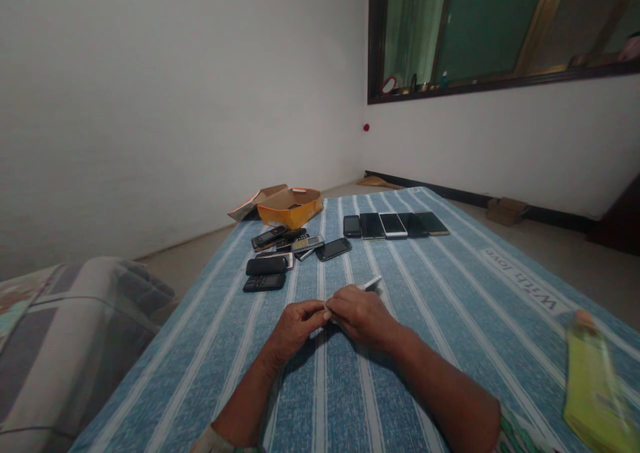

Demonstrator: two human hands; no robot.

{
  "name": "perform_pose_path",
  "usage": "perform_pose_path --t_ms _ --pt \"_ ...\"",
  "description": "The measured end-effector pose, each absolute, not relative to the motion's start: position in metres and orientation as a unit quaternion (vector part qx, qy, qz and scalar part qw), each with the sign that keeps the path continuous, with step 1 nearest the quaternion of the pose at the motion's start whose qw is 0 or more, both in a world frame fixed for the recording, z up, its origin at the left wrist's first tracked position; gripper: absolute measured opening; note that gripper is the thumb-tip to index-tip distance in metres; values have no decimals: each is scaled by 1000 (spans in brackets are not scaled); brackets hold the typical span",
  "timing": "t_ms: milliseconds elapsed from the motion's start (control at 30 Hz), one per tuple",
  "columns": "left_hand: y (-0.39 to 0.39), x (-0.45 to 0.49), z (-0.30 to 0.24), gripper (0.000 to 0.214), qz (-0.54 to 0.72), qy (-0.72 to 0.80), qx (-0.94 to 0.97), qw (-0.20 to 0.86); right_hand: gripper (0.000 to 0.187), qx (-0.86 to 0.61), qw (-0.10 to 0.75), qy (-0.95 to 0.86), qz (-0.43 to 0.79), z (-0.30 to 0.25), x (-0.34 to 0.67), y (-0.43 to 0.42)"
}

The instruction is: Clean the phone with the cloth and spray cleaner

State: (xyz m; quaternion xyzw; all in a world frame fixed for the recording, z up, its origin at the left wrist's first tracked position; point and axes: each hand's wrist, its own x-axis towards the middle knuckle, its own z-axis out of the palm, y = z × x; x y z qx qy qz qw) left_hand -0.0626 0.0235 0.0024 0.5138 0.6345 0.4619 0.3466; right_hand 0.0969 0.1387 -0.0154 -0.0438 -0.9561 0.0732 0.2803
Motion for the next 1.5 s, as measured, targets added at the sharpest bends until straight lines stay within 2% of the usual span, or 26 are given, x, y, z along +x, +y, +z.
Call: perform_pose_path --t_ms 433,600,1000,1500 --pt "24 -66 -1 32 458 655 499 335 10 -78 240 -963 99 -5 113 169" --pt "23 -65 1 34 458 657 495 338 11 -88 241 -958 126 0 121 177" --pt "23 -61 5 31 458 652 506 329 9 -33 263 -961 81 -9 105 153" --pt "23 -64 3 35 449 663 499 332 14 -64 262 -955 120 -2 125 188"
